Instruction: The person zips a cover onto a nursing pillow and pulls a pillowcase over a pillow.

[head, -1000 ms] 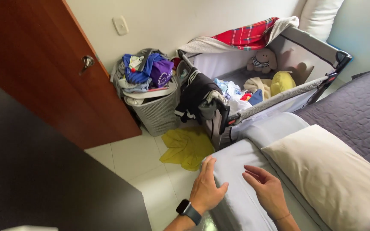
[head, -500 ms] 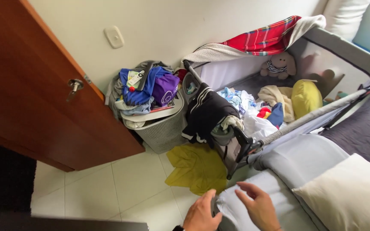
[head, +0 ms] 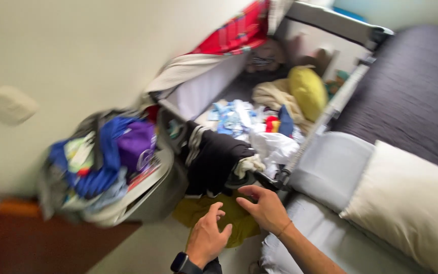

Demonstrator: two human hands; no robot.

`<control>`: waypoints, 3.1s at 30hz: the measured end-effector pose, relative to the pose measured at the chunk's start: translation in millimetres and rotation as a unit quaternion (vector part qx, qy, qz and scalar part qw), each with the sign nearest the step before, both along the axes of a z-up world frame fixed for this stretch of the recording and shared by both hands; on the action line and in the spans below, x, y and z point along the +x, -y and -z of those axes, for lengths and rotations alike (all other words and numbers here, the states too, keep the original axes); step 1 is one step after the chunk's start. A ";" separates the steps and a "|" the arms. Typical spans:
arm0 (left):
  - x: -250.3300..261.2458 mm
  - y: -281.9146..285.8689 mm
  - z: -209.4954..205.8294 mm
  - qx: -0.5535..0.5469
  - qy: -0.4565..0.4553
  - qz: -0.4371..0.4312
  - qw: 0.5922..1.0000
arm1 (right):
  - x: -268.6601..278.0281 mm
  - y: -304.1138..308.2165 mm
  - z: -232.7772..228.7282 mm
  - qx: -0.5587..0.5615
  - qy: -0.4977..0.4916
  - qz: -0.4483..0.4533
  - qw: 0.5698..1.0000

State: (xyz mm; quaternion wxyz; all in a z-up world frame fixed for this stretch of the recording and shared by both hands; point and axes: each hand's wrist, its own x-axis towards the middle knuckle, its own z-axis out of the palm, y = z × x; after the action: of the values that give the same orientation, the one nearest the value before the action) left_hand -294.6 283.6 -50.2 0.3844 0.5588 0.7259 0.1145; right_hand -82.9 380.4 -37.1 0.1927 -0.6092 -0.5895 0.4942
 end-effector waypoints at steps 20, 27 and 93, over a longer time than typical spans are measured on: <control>144.5 -162.5 11.0 -0.025 0.099 0.451 0.886 | 122.0 120.9 -23.8 -0.052 -0.046 0.566 0.821; 161.8 -189.2 28.0 -0.002 0.067 0.475 0.877 | 144.2 115.2 49.3 0.028 -0.097 0.606 0.789; 191.3 -468.4 120.5 -0.109 0.088 -0.130 0.982 | 346.9 -443.0 49.5 -0.109 -0.039 0.204 0.972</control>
State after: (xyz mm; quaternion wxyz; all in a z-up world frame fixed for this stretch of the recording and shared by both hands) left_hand -103.4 752.0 -170.7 0.4869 0.4019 0.7641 0.1324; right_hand 264.0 823.4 -86.6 0.2444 -0.7146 -0.3869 0.5291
